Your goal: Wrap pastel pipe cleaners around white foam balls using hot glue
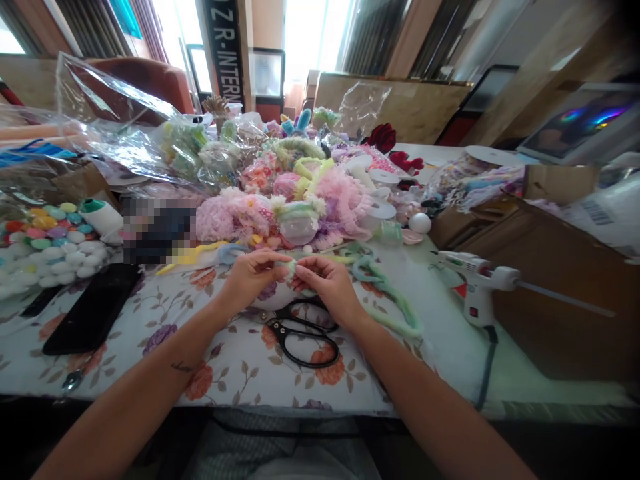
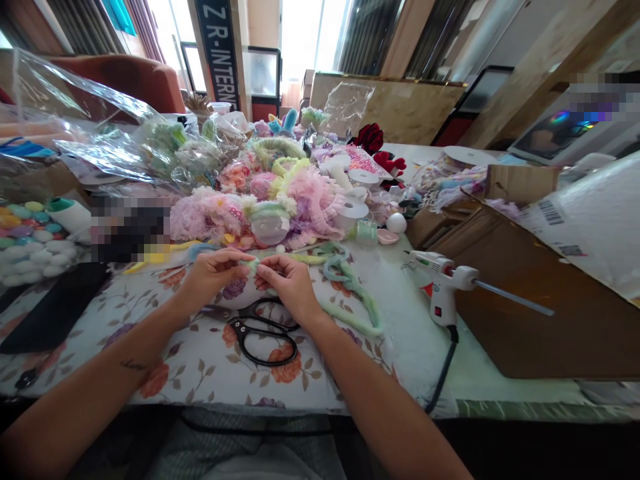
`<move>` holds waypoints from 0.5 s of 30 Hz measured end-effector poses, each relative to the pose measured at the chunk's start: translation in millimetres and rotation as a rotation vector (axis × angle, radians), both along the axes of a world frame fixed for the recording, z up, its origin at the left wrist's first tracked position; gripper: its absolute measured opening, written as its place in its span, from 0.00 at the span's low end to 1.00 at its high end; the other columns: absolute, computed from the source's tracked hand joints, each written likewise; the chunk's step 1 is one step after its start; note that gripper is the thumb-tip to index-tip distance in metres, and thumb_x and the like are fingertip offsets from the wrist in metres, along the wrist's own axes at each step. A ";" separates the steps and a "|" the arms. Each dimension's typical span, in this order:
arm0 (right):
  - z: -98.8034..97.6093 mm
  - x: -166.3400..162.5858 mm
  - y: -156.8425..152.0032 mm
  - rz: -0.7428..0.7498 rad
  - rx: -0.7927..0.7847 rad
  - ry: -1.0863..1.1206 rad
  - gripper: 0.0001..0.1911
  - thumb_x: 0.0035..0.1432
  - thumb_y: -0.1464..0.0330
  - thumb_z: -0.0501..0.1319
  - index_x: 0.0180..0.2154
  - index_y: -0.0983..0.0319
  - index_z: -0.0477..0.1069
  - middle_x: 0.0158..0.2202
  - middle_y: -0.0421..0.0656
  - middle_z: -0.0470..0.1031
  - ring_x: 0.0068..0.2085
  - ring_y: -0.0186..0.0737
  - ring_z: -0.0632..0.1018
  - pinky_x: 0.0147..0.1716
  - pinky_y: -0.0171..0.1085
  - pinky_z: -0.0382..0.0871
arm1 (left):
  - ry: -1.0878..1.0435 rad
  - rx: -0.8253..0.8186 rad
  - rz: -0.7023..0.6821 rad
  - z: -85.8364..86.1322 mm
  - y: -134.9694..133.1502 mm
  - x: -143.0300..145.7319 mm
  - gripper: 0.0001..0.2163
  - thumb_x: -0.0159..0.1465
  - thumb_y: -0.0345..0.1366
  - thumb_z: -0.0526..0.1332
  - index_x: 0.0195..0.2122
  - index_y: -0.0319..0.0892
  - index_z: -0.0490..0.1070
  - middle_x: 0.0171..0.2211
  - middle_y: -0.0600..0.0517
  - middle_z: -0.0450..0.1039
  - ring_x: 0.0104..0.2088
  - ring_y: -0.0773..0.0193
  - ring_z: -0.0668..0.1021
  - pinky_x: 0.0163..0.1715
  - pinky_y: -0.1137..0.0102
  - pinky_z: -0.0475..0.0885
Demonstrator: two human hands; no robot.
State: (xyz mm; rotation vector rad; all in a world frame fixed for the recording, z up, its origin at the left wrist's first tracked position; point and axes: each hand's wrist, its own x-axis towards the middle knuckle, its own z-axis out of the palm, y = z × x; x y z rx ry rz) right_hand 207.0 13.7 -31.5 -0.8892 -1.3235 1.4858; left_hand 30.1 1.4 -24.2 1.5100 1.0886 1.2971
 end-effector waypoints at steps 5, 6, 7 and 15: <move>-1.9 -1.0 1.7 -0.058 0.174 -0.109 0.09 0.45 0.66 0.70 0.32 0.61 0.80 0.23 0.38 0.78 0.24 0.34 0.76 0.28 0.34 0.73 | -0.088 -0.142 0.049 1.4 -3.5 2.7 0.17 0.45 0.43 0.74 0.33 0.38 0.81 0.22 0.51 0.75 0.23 0.68 0.73 0.21 0.74 0.69; -2.3 -0.9 1.8 -0.069 0.188 -0.120 0.08 0.45 0.67 0.70 0.31 0.61 0.80 0.22 0.38 0.78 0.24 0.34 0.76 0.27 0.34 0.73 | -0.104 -0.156 0.044 0.6 -4.1 3.1 0.17 0.44 0.42 0.74 0.33 0.38 0.81 0.21 0.51 0.75 0.22 0.68 0.72 0.20 0.74 0.67; -2.5 -0.8 1.6 -0.076 0.192 -0.122 0.07 0.46 0.67 0.70 0.30 0.61 0.81 0.22 0.38 0.78 0.23 0.34 0.76 0.27 0.34 0.73 | -0.121 -0.166 0.041 -0.5 -4.6 3.6 0.16 0.44 0.41 0.75 0.33 0.38 0.81 0.21 0.51 0.75 0.22 0.69 0.72 0.20 0.75 0.66; -1.4 -2.9 -0.6 -0.053 0.108 -0.016 0.03 0.44 0.68 0.71 0.26 0.60 0.81 0.20 0.38 0.78 0.21 0.32 0.75 0.24 0.32 0.74 | -0.150 -0.207 0.009 -6.3 -5.2 1.4 0.14 0.48 0.43 0.73 0.32 0.39 0.81 0.22 0.51 0.76 0.22 0.70 0.72 0.21 0.76 0.65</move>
